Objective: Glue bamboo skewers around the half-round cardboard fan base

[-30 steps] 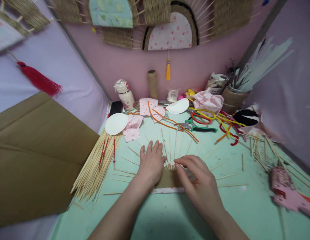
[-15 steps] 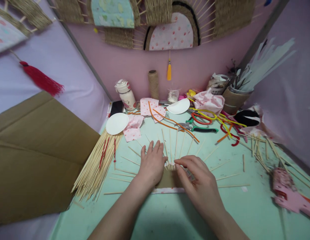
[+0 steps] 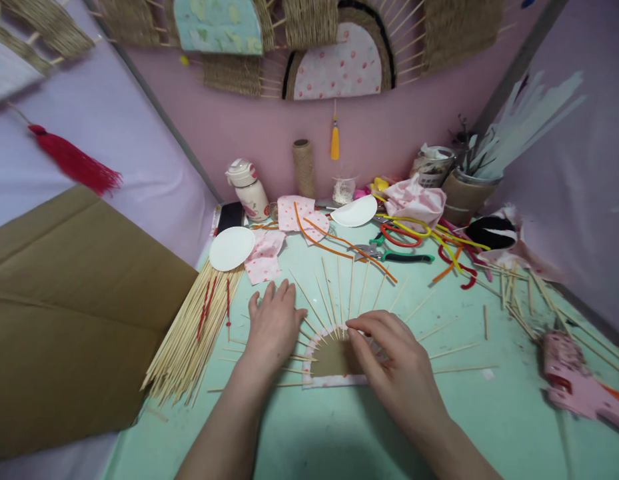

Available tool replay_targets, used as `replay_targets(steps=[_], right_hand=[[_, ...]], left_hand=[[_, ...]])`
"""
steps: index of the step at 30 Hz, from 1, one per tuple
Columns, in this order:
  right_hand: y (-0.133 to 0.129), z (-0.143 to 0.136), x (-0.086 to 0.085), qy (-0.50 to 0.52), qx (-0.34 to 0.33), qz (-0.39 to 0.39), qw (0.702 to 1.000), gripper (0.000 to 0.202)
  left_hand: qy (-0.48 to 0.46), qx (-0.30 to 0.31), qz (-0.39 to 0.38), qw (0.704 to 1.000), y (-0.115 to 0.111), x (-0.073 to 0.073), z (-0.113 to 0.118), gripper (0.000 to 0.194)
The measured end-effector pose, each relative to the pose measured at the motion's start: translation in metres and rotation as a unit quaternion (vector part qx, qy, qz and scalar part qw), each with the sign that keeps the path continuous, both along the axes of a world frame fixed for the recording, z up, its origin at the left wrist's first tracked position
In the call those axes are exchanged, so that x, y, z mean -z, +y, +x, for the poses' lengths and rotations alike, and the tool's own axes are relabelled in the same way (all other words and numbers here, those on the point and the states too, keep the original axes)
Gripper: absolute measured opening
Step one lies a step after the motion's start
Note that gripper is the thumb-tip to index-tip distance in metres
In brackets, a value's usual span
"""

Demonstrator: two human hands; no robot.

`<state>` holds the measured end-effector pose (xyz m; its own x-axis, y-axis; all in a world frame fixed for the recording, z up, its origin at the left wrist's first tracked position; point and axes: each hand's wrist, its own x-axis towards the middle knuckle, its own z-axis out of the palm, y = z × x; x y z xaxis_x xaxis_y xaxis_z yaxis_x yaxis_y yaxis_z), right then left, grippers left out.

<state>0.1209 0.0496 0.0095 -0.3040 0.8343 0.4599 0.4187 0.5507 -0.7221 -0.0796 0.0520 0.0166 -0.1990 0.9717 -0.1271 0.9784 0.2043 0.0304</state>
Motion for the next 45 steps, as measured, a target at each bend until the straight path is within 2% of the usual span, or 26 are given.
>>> replay_targets(steps=[6, 12, 23, 45], right_hand=[[0.001, 0.000, 0.001, 0.004, 0.003, -0.002, 1.000, 0.012], [0.000, 0.001, -0.001, 0.007, 0.005, -0.003, 1.000, 0.012], [0.000, 0.001, -0.003, -0.001, 0.009, -0.001, 1.000, 0.014], [-0.001, 0.001, -0.003, 0.004, 0.008, 0.003, 1.000, 0.013]], left_hand=[[-0.035, 0.013, -0.020, 0.999, 0.001, 0.001, 0.011, 0.060], [-0.049, 0.027, -0.046, 0.997, 0.002, 0.001, 0.013, 0.065], [-0.038, 0.044, -0.029, 0.998, 0.001, 0.009, 0.013, 0.058], [-0.054, 0.056, -0.038, 0.996, 0.005, 0.011, 0.012, 0.057]])
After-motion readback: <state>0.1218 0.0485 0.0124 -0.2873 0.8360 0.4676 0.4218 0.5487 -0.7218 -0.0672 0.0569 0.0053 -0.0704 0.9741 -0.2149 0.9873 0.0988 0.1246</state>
